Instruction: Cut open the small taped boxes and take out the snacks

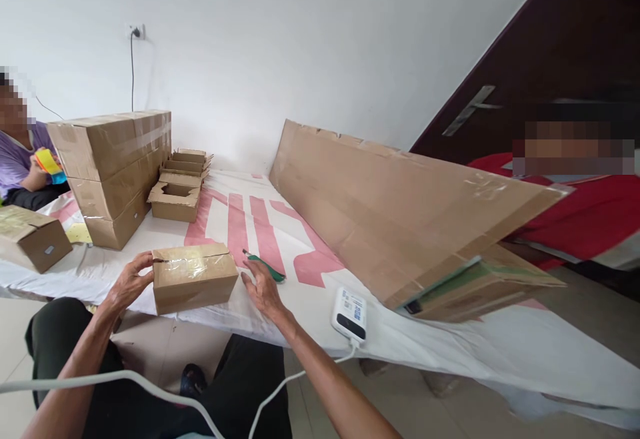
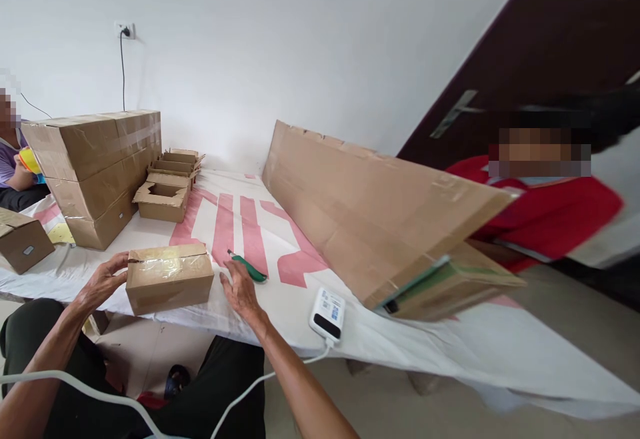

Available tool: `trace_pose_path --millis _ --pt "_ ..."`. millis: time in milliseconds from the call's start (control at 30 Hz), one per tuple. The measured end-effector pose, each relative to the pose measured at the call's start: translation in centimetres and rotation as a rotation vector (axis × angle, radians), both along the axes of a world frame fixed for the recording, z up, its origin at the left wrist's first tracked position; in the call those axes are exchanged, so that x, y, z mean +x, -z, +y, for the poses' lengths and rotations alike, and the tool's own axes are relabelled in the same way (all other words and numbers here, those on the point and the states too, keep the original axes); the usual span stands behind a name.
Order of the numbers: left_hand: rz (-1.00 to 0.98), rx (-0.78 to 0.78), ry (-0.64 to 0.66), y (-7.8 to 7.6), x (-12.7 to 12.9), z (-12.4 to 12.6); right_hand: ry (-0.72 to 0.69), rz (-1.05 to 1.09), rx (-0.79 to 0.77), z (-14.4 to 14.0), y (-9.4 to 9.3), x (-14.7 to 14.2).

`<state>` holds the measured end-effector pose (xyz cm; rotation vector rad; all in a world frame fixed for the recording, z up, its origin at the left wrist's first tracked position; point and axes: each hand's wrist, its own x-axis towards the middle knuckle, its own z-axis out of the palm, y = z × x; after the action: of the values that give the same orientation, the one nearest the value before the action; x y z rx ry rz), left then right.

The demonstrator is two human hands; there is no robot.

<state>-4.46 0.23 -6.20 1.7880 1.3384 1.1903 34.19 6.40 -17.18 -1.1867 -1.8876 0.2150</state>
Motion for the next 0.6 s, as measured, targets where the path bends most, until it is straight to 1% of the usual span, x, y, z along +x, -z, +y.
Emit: trace_pose_path --millis 100,200,267,333,400,600 --pt "0.018 0.007 0.007 -0.2 0.0 -0.2 0.161 -0.188 -0.029 2.2 0.4 2.4" --pt "0.009 0.008 0.015 -0.4 0.1 -0.4 0.310 -0.369 -0.158 3.8 0.6 4.1" --pt "-0.002 0.000 0.014 -0.5 0.2 -0.6 0.371 -0.442 -0.258 4.5 0.8 4.8" --pt "-0.012 -0.017 0.010 -0.6 0.3 -0.7 0.395 -0.469 -0.331 5.0 1.1 5.1" --pt "-0.016 -0.036 0.005 -0.6 0.3 -0.9 0.397 -0.468 -0.361 5.3 1.4 5.2" --pt "-0.021 -0.064 0.014 -0.7 0.1 -0.4 0.391 -0.421 -0.352 4.9 1.8 5.2"
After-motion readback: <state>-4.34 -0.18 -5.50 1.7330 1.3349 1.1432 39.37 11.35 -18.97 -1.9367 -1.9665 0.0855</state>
